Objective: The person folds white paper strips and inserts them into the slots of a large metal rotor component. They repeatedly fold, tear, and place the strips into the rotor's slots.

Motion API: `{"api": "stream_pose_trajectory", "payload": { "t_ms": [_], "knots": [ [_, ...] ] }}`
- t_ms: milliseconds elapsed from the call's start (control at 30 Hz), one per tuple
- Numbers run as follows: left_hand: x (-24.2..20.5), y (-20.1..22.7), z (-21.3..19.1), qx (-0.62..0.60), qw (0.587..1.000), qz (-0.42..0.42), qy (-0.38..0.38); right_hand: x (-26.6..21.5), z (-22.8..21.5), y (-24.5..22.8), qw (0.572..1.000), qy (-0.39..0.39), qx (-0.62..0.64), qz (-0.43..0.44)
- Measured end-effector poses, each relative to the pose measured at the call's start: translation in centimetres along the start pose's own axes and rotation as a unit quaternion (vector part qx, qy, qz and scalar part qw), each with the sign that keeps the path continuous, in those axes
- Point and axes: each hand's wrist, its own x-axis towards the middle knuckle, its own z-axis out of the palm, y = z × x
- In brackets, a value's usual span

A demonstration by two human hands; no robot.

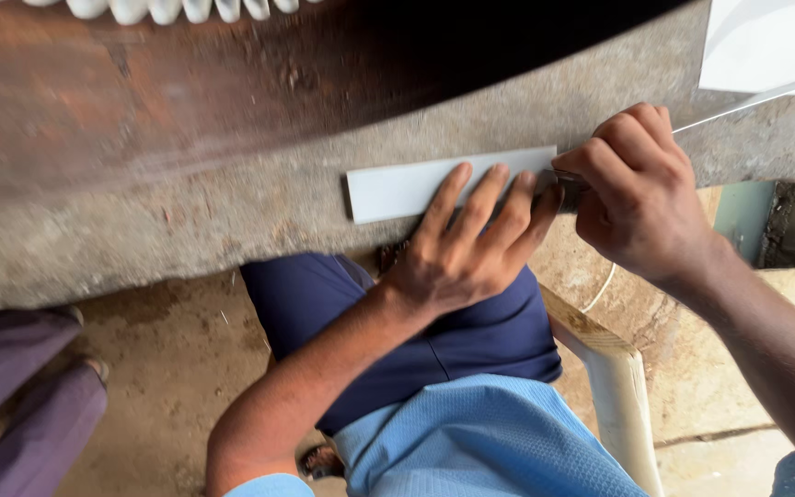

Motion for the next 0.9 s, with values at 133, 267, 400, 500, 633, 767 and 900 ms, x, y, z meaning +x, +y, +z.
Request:
{"api": "stream_pose_trajectory", "payload": {
  "t_ms": [133, 267, 400, 500, 633, 767, 900],
  "knots": [
    [0.2, 0.1, 0.6, 0.010, 1.000, 0.000, 0.006, 1.2, -0.2, -0.3, 1.000, 0.012, -0.003, -0.002],
    [0.1, 0.2, 0.9, -0.040, 0.999, -0.020, 0.018, 2.4, -1.0, -1.0, 0.999, 0.047, 0.007, -0.022],
    [0.3, 0.7, -0.5, -0.048, 0.998, -0.037, 0.017, 2.9, -1.8, -1.0, 0.996, 0.042, 0.076, 0.000],
    [1.1, 1.0, -1.7, -0.082, 0.995, -0.050, 0.031, 3.0, -2.6, -0.8, 0.992, 0.047, 0.114, 0.009],
    [1.6, 1.4, -2.6, -0.109, 0.991, -0.074, 0.035, 2.8, -2.9, -0.7, 0.989, 0.081, 0.124, 0.011],
    [1.9, 2.2, -3.2, -0.157, 0.984, -0.068, 0.044, 2.5, -1.7, 0.4, 0.987, 0.121, 0.103, 0.027],
    [2.2, 3.5, -4.2, -0.244, 0.965, -0.049, 0.083, 0.7, 0.6, 2.7, 0.985, 0.128, 0.089, 0.076]
  ]
}}
